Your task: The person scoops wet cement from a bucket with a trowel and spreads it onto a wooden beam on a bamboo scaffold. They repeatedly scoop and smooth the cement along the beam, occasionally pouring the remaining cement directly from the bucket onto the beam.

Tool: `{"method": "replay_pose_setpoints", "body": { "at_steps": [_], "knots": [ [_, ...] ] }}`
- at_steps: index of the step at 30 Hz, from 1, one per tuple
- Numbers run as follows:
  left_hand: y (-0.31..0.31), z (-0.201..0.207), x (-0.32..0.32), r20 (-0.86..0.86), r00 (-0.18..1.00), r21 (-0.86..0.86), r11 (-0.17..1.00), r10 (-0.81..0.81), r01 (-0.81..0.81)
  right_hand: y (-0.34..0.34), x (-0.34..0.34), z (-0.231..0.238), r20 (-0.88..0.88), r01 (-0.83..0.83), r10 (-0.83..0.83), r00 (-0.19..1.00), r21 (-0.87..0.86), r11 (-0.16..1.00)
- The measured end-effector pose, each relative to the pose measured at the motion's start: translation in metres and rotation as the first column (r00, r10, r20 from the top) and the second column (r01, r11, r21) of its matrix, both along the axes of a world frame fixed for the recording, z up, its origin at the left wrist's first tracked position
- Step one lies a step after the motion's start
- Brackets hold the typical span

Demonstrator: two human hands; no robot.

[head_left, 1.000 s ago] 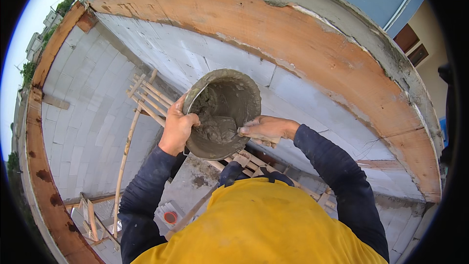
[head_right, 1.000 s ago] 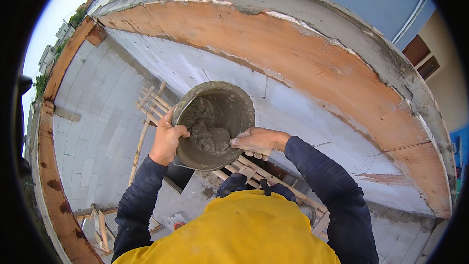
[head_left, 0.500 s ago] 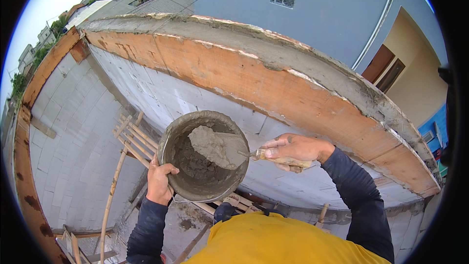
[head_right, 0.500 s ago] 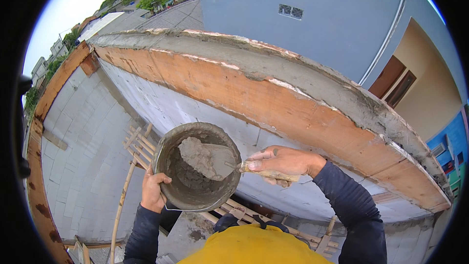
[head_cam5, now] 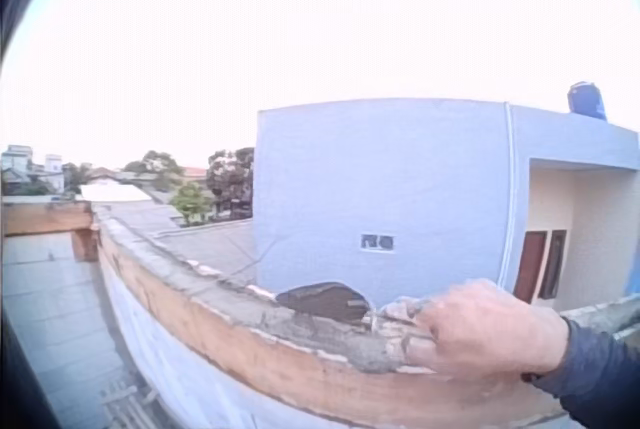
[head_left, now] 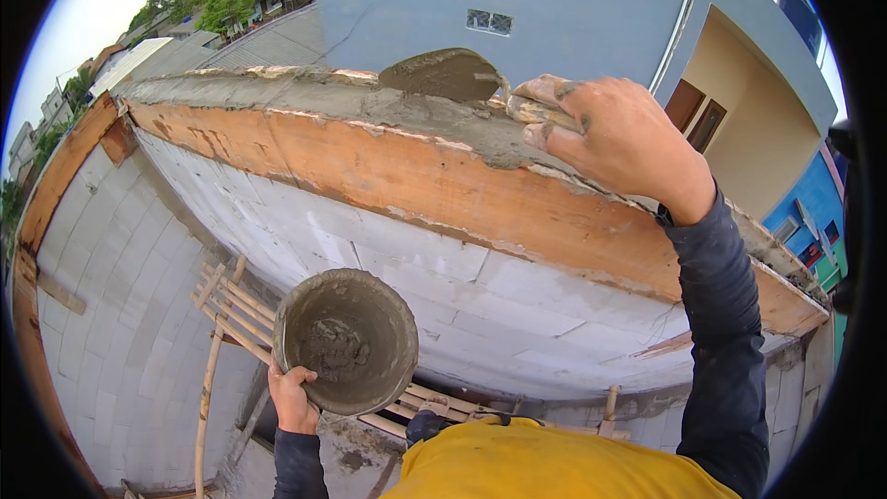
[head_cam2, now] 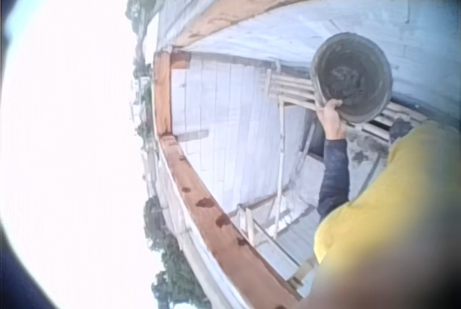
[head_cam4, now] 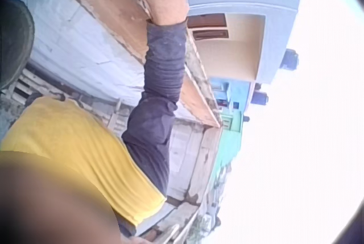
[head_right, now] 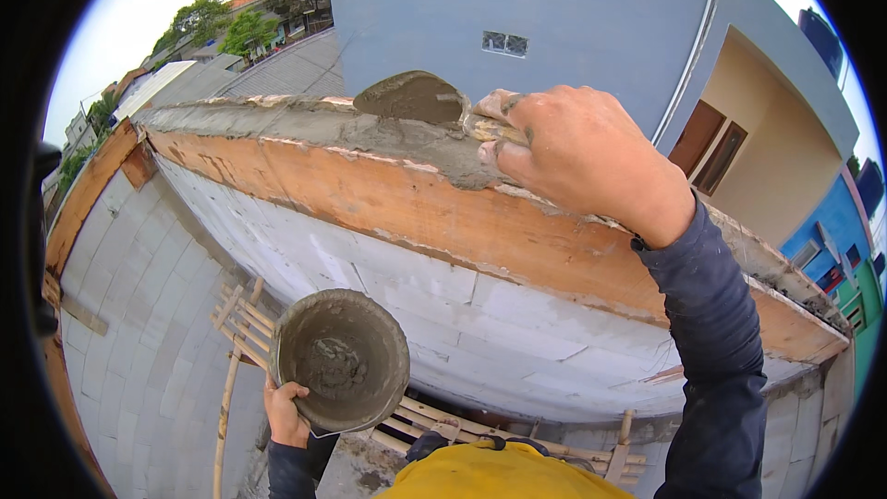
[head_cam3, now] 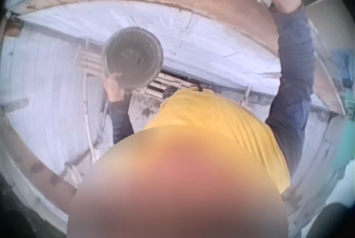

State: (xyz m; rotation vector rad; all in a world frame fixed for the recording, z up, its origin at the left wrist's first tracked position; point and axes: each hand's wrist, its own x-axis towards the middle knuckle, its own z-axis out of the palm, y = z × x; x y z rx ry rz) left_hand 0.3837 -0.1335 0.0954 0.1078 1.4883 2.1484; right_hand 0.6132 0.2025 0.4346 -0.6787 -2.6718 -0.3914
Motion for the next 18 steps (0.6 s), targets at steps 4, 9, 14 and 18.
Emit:
{"method": "replay_pose_setpoints", "body": {
  "at_steps": [4,9,14,18],
  "knots": [
    [-0.003,-0.005,-0.003,0.012,1.0,-0.005,1.0,0.006,-0.006,-0.002,-0.008,0.011,-0.008,-0.03,0.03,1.0,0.036,0.999],
    [-0.001,-0.01,-0.006,0.007,1.0,0.008,1.0,0.02,-0.02,0.009,-0.012,0.017,0.097,0.009,-0.002,0.995,-0.063,0.998],
    [-0.003,-0.017,-0.011,0.0,1.0,-0.008,1.0,0.029,-0.029,0.009,-0.017,0.027,0.025,-0.058,0.055,0.998,0.105,0.993],
    [0.002,-0.025,-0.015,-0.013,1.0,0.011,1.0,-0.014,0.014,-0.002,-0.039,0.046,0.047,-0.002,0.028,0.998,-0.482,0.876]
  ]
}}
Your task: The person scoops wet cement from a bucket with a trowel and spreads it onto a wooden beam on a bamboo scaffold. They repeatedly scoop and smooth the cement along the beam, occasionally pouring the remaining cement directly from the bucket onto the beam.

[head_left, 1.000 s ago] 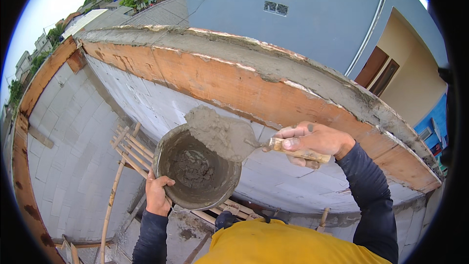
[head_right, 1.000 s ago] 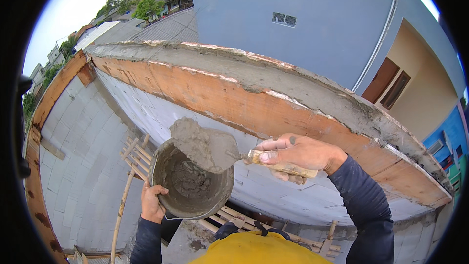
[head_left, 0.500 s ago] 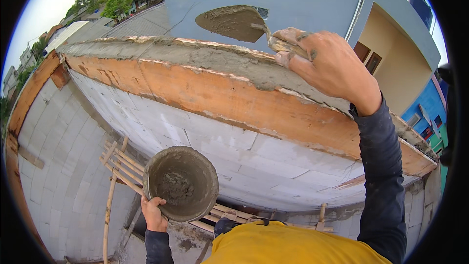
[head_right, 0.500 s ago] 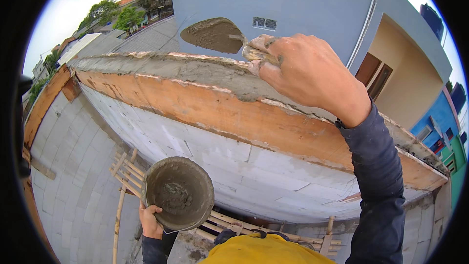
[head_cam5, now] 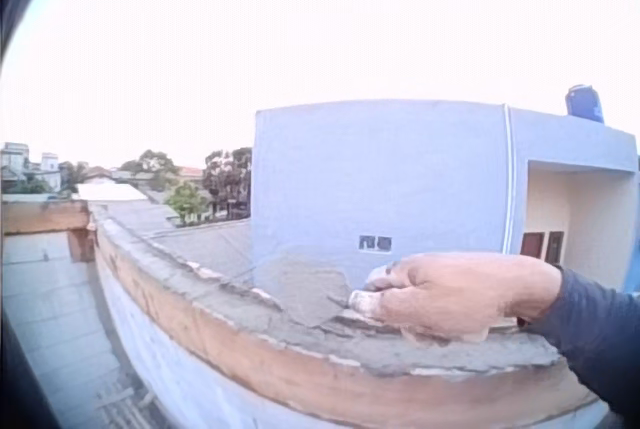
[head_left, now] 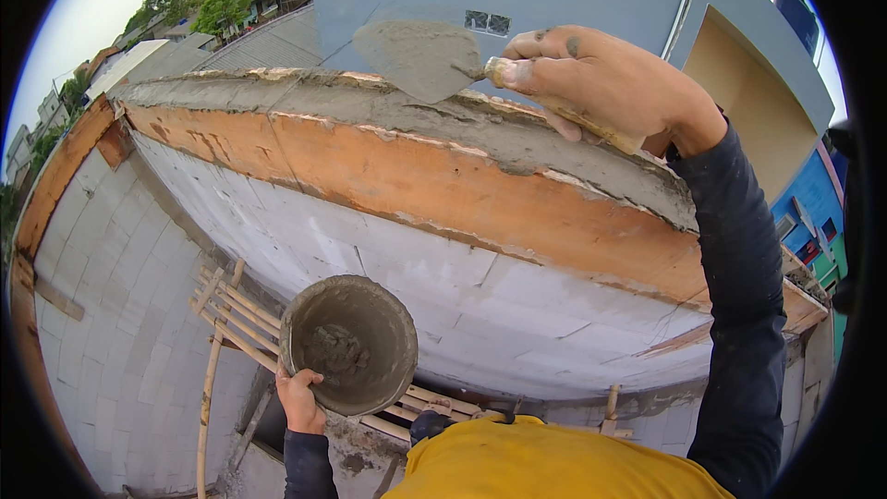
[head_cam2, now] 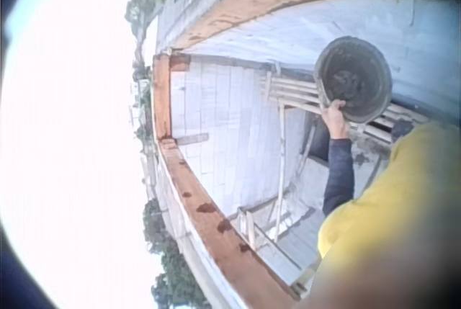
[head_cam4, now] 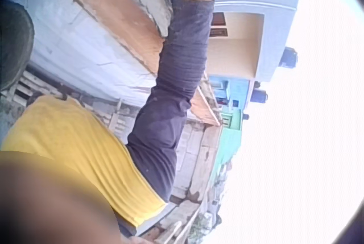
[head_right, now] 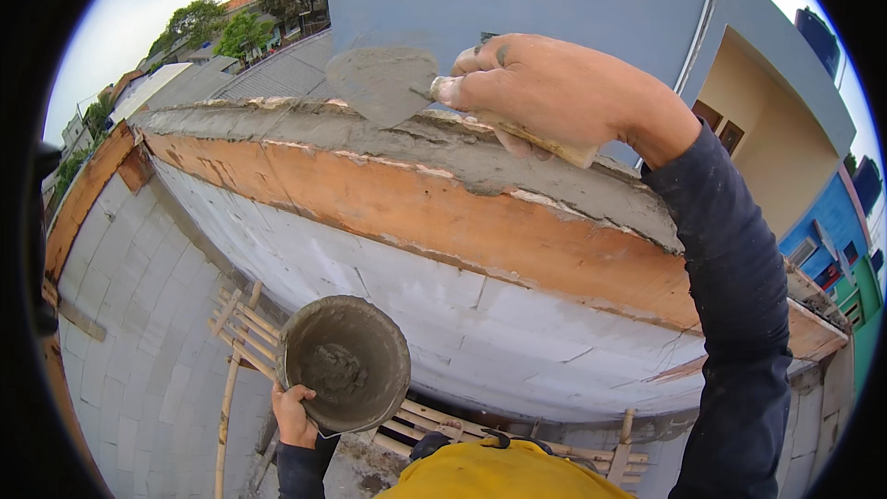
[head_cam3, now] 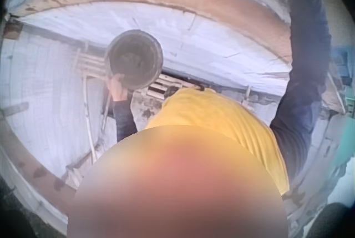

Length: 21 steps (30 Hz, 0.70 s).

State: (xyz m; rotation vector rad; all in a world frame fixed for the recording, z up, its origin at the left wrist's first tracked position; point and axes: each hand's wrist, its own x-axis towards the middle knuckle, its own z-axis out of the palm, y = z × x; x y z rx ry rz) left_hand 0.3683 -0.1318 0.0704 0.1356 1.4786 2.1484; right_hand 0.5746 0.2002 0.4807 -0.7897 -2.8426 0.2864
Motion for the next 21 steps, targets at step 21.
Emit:
{"method": "replay_pose_setpoints", "body": {
  "at_steps": [21],
  "knots": [
    [0.022,-0.002,0.012,0.008,0.999,-0.08,0.996,-0.042,0.043,0.004,0.087,0.012,0.371,0.198,-0.114,0.922,-0.199,0.96]
  ]
}}
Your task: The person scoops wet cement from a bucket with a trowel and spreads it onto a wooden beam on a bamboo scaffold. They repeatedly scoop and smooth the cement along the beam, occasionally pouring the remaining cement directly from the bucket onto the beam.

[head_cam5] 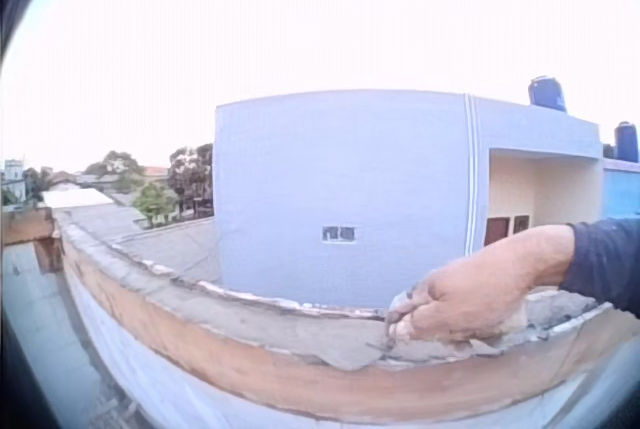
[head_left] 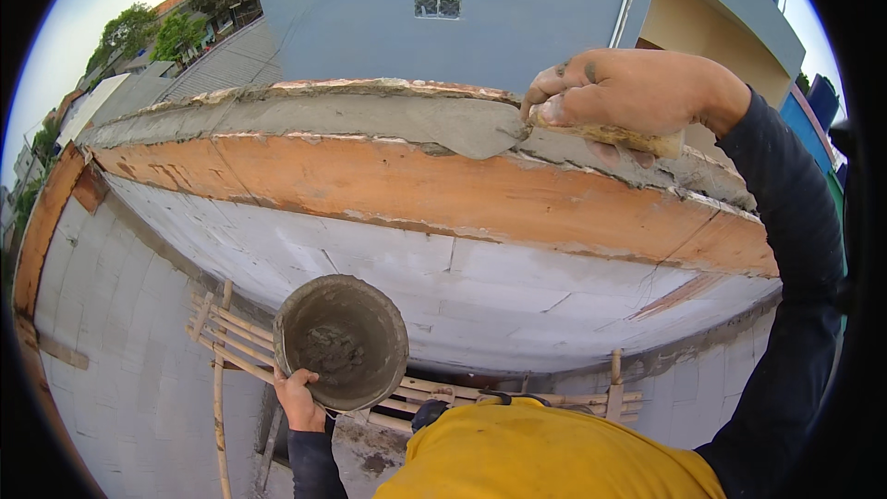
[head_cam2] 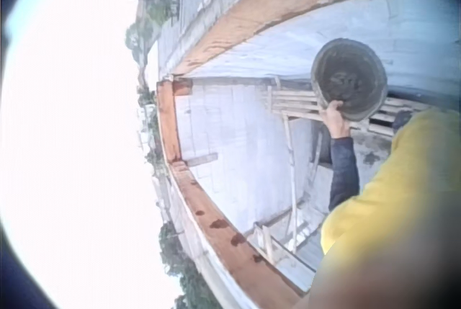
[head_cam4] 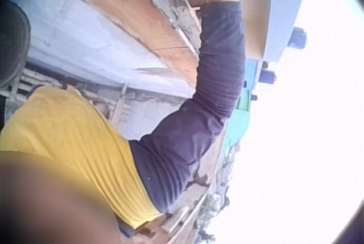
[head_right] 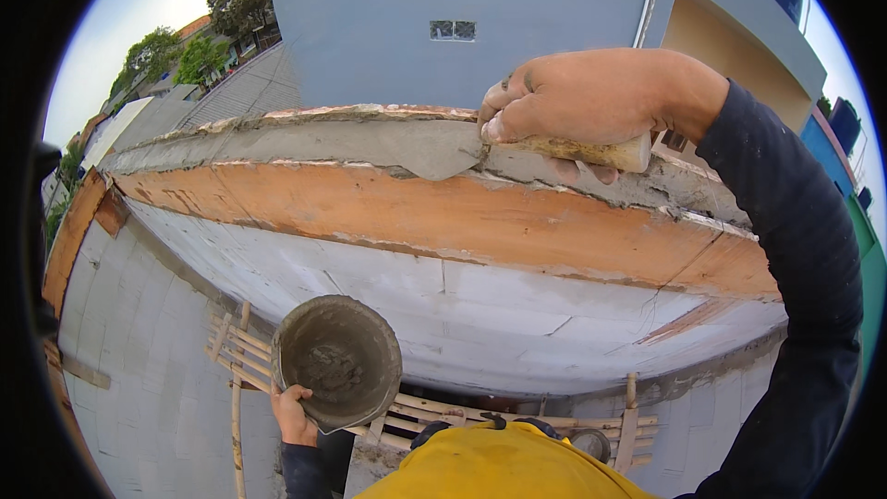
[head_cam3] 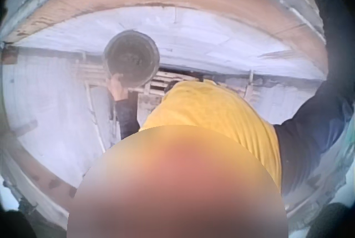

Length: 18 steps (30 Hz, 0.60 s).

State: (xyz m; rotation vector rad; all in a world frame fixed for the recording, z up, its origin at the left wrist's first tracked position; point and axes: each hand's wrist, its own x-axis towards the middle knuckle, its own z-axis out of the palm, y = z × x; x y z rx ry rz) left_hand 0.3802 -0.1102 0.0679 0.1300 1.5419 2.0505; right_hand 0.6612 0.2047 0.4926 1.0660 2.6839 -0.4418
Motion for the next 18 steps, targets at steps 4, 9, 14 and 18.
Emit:
{"method": "replay_pose_setpoints", "body": {
  "at_steps": [4,9,14,18],
  "knots": [
    [0.005,0.01,0.008,-0.001,1.0,-0.005,1.0,0.024,-0.024,0.016,0.05,-0.011,-0.019,0.019,-0.018,1.0,0.048,0.999],
    [0.004,0.012,0.018,0.015,0.999,-0.075,0.996,0.043,-0.042,0.024,0.133,-0.014,-0.041,0.129,-0.126,0.991,0.052,0.99],
    [0.006,-0.004,0.014,-0.013,1.0,-0.096,0.995,-0.024,0.023,0.032,0.216,-0.016,-0.008,0.393,-0.395,0.919,0.126,0.911],
    [0.014,0.006,0.026,-0.085,0.985,-0.123,0.983,-0.148,0.137,0.031,0.267,-0.005,-0.008,0.573,-0.577,0.817,0.133,0.809]
  ]
}}
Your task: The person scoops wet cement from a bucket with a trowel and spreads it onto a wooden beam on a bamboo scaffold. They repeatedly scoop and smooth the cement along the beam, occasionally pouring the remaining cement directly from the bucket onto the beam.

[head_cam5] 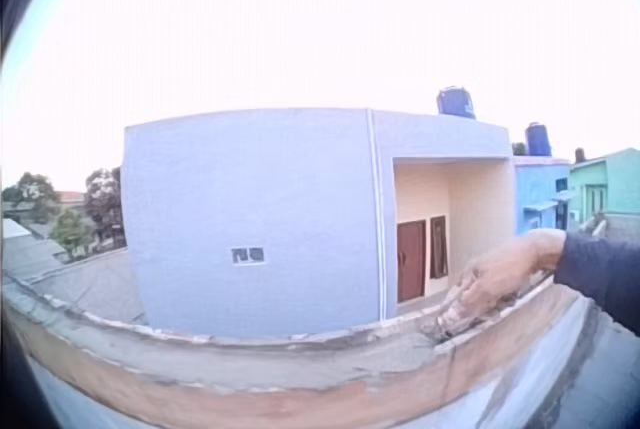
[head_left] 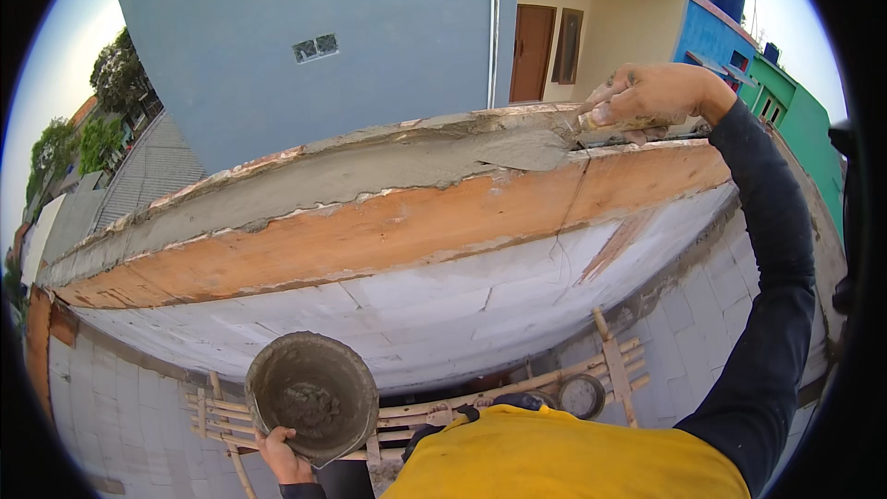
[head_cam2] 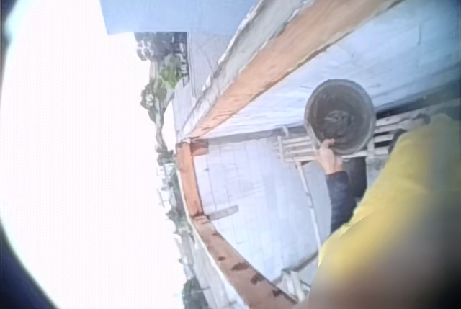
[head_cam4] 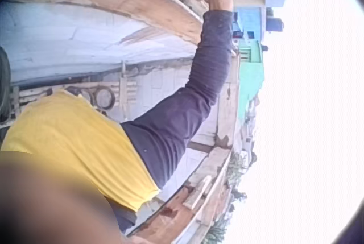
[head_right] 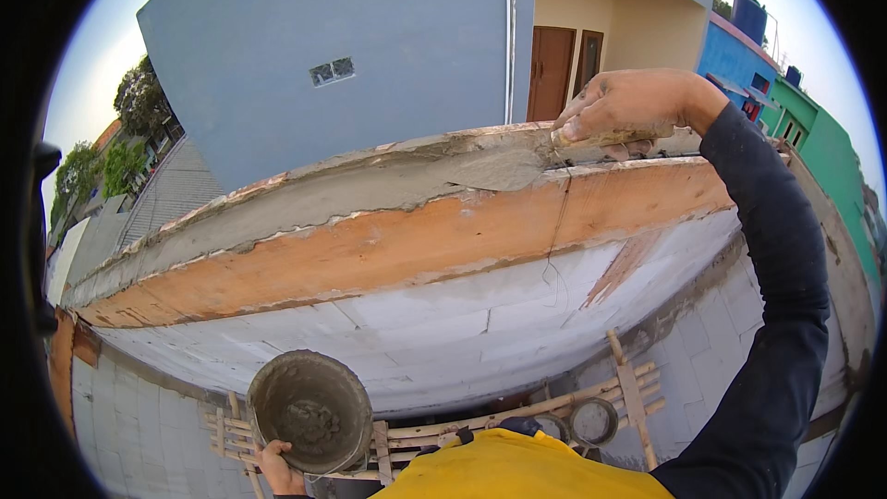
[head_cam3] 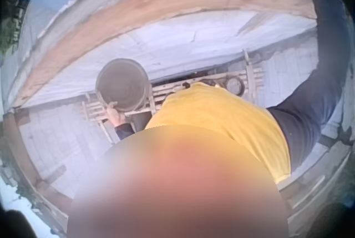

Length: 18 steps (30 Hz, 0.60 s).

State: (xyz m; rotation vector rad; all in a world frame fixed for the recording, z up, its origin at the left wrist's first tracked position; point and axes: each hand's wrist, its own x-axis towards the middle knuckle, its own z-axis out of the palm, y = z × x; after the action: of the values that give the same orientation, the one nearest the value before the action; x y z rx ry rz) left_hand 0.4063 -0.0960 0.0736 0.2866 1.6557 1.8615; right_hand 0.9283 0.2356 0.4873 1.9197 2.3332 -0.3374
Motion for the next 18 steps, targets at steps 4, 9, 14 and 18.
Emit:
{"method": "replay_pose_setpoints", "body": {
  "at_steps": [4,9,14,18],
  "knots": [
    [0.019,0.032,0.032,0.067,0.989,0.178,0.977,-0.133,0.119,-0.025,0.031,0.007,-0.049,-0.007,0.022,0.999,0.282,0.959],
    [0.041,0.074,0.052,-0.012,0.988,0.0,0.988,-0.155,0.155,-0.088,-0.008,-0.077,-0.446,-0.259,0.314,0.838,0.182,0.949],
    [0.07,0.106,0.072,-0.027,0.961,0.002,0.962,-0.275,0.275,-0.099,-0.148,-0.248,-0.215,-0.75,0.781,0.587,0.219,0.624],
    [0.081,0.117,0.082,-0.078,0.939,0.002,0.942,-0.336,0.337,-0.113,-0.227,-0.323,-0.147,-0.729,0.849,0.507,0.452,0.514]
  ]
}}
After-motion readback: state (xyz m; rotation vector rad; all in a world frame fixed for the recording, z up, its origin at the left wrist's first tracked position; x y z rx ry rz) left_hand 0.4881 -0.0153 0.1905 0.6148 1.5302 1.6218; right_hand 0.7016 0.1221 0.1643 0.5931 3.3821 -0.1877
